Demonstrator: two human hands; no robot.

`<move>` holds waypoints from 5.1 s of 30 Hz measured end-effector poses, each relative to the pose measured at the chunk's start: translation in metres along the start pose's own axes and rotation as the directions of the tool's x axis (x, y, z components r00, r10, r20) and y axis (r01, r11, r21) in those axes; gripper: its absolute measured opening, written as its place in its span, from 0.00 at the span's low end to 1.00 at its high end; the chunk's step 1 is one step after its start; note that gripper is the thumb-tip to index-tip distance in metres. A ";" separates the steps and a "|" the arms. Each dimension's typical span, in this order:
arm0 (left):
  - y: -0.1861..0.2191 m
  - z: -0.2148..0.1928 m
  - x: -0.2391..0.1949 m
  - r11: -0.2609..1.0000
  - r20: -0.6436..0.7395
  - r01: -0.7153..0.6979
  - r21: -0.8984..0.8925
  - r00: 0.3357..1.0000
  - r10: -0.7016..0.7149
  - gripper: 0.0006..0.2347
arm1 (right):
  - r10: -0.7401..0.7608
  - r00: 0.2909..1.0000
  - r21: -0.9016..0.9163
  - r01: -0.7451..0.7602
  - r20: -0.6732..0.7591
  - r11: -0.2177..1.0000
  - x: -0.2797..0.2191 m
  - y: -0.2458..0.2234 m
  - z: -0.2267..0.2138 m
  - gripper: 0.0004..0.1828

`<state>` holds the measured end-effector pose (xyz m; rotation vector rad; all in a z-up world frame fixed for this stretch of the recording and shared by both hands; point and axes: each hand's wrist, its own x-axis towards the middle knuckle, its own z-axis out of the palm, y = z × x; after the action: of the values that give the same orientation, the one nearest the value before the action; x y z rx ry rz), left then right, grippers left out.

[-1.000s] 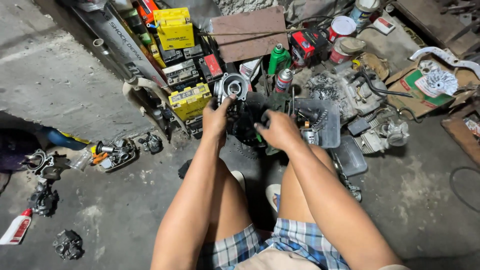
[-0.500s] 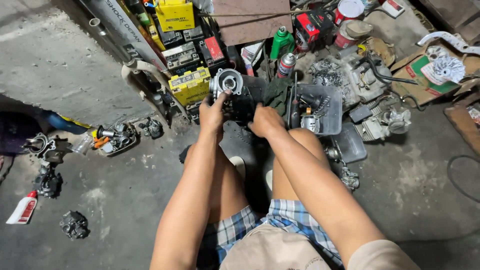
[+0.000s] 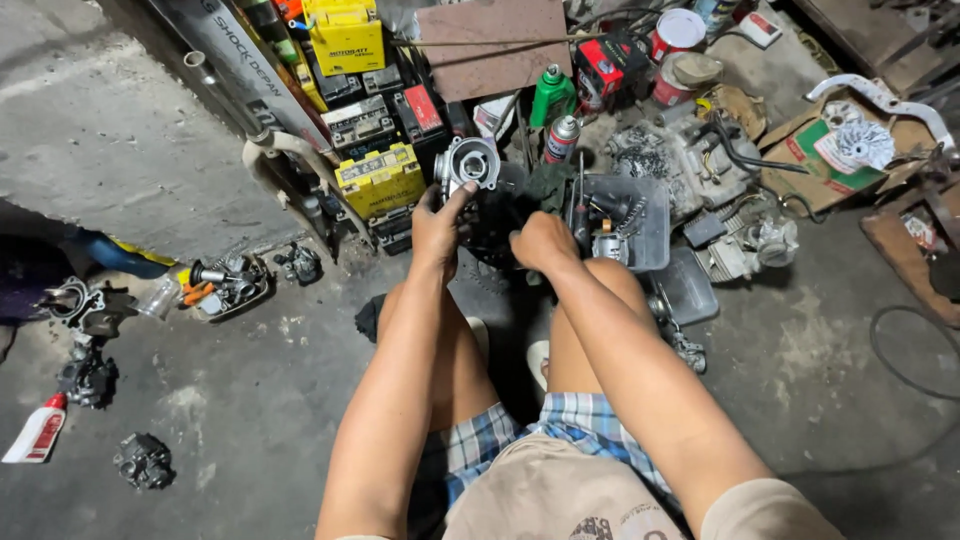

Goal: Inspecting and adjusting a motorcycle carburetor using a screwdriver in a workshop environment.

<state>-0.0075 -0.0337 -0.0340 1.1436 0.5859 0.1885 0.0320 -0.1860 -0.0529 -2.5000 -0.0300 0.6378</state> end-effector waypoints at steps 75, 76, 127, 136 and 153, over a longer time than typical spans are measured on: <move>-0.039 -0.039 0.052 0.933 0.028 -0.135 0.333 0.991 0.133 0.32 | -0.613 0.475 -0.003 0.789 -0.632 0.615 -0.009 0.038 -0.004 0.10; -0.041 -0.042 0.056 0.933 0.026 -0.135 0.333 0.991 0.134 0.32 | -0.613 0.475 -0.003 0.789 -0.631 0.614 -0.008 0.039 -0.002 0.10; -0.050 -0.051 0.067 0.972 -0.028 -0.159 0.171 0.986 0.166 0.26 | -0.590 0.479 0.085 0.817 -0.650 0.570 0.013 0.046 0.018 0.10; -0.052 -0.052 0.068 0.971 -0.030 -0.171 0.169 0.983 0.179 0.28 | -0.575 0.491 0.091 0.806 -0.655 0.585 0.004 0.037 0.014 0.09; -0.063 -0.058 0.081 0.973 -0.071 -0.152 0.171 0.984 0.166 0.27 | -0.543 0.512 0.123 0.793 -0.666 0.597 0.020 0.043 0.019 0.10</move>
<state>0.0194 0.0213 -0.1348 1.3500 0.5932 0.3326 0.0361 -0.2098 -0.0981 -1.8931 -0.5877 -0.4348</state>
